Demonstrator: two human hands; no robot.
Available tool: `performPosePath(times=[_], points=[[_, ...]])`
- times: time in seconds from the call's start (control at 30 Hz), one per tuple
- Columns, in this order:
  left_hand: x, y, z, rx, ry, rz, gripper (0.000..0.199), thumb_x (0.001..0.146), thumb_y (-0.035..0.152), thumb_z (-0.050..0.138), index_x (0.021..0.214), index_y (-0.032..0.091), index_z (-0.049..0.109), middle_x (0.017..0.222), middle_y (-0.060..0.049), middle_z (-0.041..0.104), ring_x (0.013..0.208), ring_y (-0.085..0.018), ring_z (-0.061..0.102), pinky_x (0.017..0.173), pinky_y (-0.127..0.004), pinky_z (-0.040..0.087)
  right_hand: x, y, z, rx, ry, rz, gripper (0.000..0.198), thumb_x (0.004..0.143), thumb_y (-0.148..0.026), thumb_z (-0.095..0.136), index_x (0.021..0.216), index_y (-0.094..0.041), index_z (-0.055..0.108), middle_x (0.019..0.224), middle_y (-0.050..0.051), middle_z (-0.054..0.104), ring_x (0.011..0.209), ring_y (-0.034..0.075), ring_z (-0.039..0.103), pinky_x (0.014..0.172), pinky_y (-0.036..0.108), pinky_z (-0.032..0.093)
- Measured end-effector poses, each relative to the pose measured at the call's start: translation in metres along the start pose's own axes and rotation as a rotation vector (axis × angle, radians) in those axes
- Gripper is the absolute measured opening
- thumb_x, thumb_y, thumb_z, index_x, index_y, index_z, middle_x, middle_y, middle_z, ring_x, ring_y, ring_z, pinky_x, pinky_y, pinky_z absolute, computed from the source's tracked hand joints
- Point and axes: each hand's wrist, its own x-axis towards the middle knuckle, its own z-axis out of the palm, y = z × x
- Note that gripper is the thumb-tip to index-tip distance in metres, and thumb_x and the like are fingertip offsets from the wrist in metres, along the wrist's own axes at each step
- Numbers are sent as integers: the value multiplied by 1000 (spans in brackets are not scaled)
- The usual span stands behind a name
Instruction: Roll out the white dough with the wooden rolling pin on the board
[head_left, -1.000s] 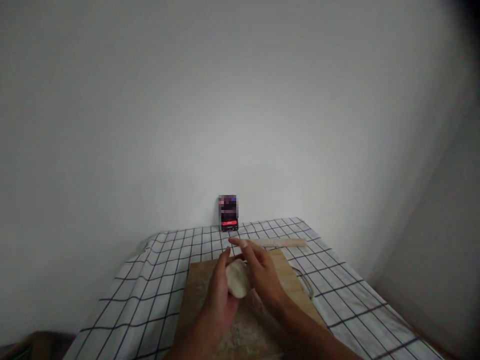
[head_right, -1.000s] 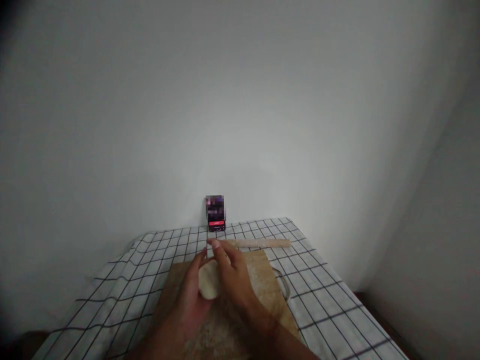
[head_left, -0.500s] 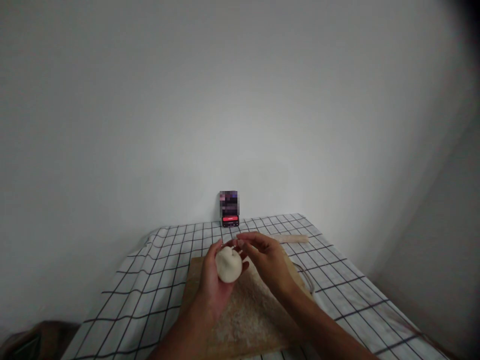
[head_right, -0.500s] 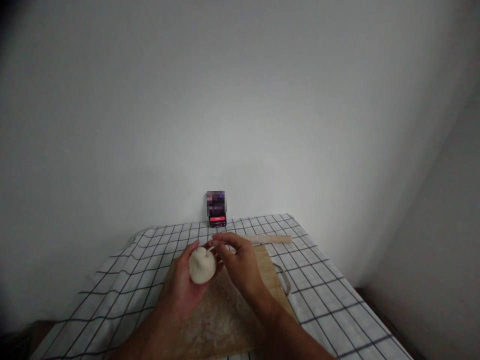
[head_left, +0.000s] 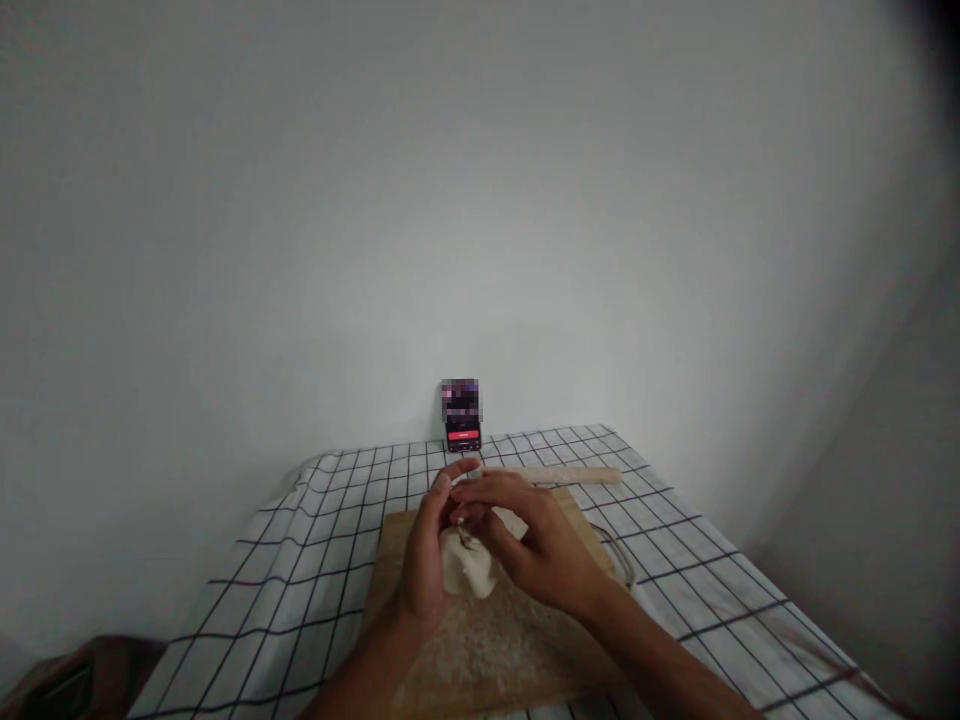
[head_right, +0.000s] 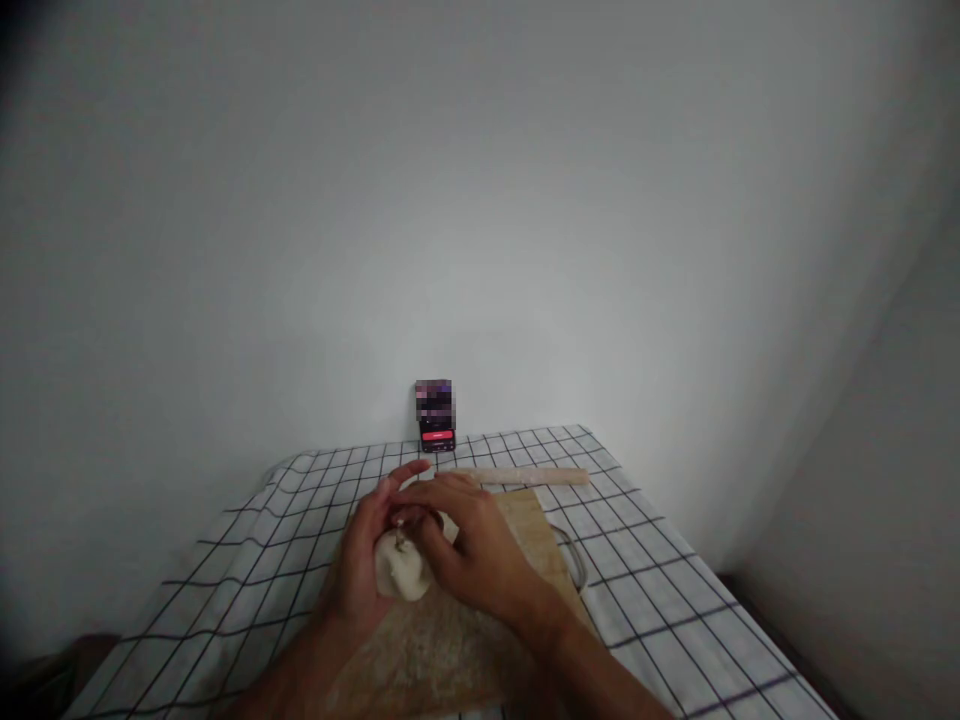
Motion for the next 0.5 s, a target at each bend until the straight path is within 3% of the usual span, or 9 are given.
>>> performPosePath(times=[0.13,0.23,0.5], points=[[0,2,0,58,-62,78,53,80,60,72,117,23,69,83,-1,73,79,-19,68,74,-28,52,3,-5,-7,-36,-44,-60,28,97,-13,58,115,-28,73,113,3,78,111,20,70,102,41,52],[0,3,0,103,-63,128,50,83,60,68,118,24,68,93,-4,75,86,-21,70,80,-30,53,4,-3,-10,-24,-54,-77,23,95,-16,64,112,-28,75,116,3,78,116,21,69,104,41,52],[2,5,-5,157,-15,138,54,81,65,69,120,27,66,93,-3,74,79,-19,69,68,-28,53,3,-10,-14,7,-116,-18,28,98,-19,58,112,-31,78,124,4,75,122,22,66,106,44,52]])
